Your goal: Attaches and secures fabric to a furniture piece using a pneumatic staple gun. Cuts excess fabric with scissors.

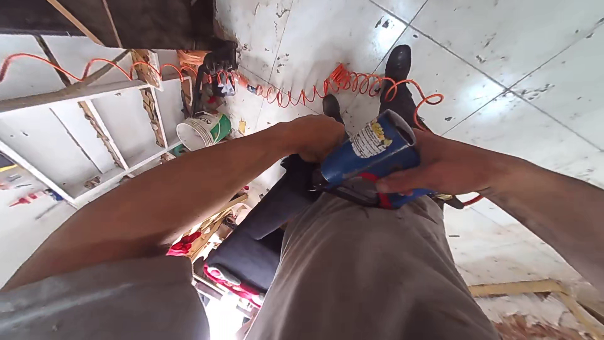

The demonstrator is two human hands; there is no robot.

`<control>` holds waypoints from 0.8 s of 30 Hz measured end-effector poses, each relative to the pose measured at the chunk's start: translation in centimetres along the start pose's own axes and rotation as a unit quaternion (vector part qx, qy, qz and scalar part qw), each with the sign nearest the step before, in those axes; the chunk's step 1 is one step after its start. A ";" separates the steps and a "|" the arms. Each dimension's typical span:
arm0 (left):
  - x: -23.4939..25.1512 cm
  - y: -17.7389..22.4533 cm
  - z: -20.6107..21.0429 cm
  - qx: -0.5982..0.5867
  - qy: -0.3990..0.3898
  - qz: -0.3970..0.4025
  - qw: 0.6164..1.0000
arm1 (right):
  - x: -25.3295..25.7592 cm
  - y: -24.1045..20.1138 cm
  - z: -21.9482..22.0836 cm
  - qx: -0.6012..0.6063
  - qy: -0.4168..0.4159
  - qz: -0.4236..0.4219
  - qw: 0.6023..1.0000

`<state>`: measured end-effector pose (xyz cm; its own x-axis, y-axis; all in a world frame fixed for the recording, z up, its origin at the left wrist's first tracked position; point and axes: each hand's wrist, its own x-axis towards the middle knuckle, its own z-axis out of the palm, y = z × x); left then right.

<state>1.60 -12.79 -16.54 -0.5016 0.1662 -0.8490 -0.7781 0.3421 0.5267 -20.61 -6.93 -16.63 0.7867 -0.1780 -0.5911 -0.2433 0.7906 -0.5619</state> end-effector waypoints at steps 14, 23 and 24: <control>-2.8 -4.1 -1.5 -0.233 0.463 -0.055 0.853 | -3.1 -0.9 -2.8 0.020 0.080 -0.085 0.993; -9.4 9.0 6.0 -0.355 0.287 -0.476 0.752 | -5.5 0.5 -15.2 -0.029 0.029 -0.141 0.989; -8.0 10.1 5.8 -0.329 0.303 -0.508 0.736 | -4.7 0.0 -15.3 -0.037 0.028 -0.116 0.992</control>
<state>-0.09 -5.31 -4.71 0.5440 -0.3775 -0.7493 -0.7826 -0.5504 -0.2908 -32.97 -15.00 -22.69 0.7943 -0.3840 -0.4707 -0.1020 0.6795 -0.7265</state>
